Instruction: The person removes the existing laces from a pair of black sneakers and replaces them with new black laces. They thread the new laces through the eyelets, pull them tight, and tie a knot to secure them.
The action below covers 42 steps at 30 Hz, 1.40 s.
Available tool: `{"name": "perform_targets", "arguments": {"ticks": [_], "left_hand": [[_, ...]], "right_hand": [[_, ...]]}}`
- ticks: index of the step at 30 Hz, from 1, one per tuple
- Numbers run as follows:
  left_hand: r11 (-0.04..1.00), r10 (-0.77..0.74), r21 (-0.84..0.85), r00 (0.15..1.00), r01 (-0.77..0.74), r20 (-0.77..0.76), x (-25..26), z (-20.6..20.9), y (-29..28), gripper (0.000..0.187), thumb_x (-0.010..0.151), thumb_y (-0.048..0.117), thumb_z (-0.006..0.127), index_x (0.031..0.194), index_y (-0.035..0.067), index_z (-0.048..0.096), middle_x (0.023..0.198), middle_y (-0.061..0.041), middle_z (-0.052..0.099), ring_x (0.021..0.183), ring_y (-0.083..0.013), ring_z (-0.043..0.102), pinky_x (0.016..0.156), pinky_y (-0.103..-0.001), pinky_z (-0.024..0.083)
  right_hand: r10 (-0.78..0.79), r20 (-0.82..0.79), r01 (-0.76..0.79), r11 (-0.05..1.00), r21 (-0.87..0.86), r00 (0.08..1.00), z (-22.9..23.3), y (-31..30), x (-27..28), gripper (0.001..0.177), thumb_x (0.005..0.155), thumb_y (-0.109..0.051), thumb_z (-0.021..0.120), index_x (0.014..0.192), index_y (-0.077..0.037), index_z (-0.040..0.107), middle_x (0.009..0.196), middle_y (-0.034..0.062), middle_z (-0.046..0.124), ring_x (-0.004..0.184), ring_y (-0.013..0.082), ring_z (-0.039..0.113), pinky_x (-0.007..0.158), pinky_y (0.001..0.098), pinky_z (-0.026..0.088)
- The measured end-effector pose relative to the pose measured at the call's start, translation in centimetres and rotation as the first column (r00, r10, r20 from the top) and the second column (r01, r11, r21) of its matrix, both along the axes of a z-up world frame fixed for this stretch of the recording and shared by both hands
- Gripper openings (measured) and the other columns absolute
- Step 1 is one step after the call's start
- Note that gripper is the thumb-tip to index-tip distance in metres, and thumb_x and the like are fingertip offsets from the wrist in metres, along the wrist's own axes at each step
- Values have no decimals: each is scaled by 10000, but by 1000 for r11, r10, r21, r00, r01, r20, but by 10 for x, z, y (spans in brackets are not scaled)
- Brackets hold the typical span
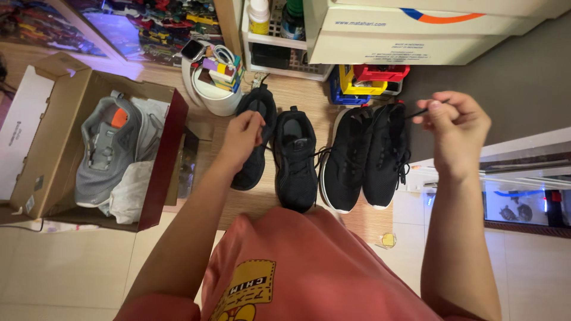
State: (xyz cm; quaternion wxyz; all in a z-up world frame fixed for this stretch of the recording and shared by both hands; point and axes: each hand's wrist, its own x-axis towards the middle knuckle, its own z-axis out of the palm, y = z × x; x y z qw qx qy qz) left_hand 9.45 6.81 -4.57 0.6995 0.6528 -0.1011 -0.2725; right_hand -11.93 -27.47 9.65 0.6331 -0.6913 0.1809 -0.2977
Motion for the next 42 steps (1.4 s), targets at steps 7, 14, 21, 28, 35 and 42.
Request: {"name": "perform_targets", "arguments": {"ticks": [7, 14, 21, 28, 35, 42], "left_hand": [[925, 11, 356, 945, -134, 328, -37, -41, -9, 255, 869, 248, 756, 1085, 112, 751, 833, -91, 744, 746, -183, 707, 705, -322, 548], [882, -202, 471, 920, 22, 336, -41, -59, -30, 353, 845, 272, 800, 1159, 126, 731, 1012, -176, 732, 922, -332, 705, 819, -414, 551], [939, -254, 332, 828, 87, 500, -47, -53, -51, 291, 843, 251, 785, 1066, 71, 736, 990, -203, 720, 944, -399, 696, 835, -453, 550], [941, -317, 281, 771, 186, 552, -48, -46, -84, 184, 958, 167, 628, 1072, 76, 741, 999, -209, 720, 962, -426, 681, 835, -477, 542], [900, -405, 291, 871, 326, 277, -36, -45, -86, 230, 998, 175, 541, 1135, 129, 720, 789, -97, 716, 741, -254, 708, 701, -389, 551], [958, -164, 258, 975, 121, 152, -36, -42, -79, 234, 1044, 219, 505, 1094, 104, 702, 779, -39, 716, 634, -161, 667, 623, -314, 547]], "right_hand": [[-33, -109, 30, 999, -26, 993, -11, 8, -7, 84, 1085, -5, 662, 1167, -21, 657, 1051, 121, 747, 850, 136, 702, 743, 230, 532], [36, -271, -71, 990, -121, 962, -37, 32, 2, 130, 1073, -35, 624, 1194, -29, 669, 997, 65, 742, 890, 88, 681, 765, 222, 521], [241, -632, -402, 907, -123, 736, -81, 80, 27, 417, 952, -31, 610, 1362, -92, 560, 834, 52, 736, 753, 81, 660, 657, 245, 513], [311, -616, -356, 933, 53, 724, -149, 68, 48, 246, 998, -81, 632, 1236, -33, 593, 830, 45, 712, 739, 101, 662, 652, 248, 514], [293, -621, -252, 955, 155, 727, -178, 48, 38, 157, 1005, -110, 625, 1152, -53, 618, 838, 7, 688, 754, 106, 654, 662, 246, 498], [249, -627, -165, 968, 190, 738, -178, 40, 22, 114, 1015, -119, 598, 1121, -78, 615, 846, 3, 688, 775, 115, 659, 685, 265, 509]]}}
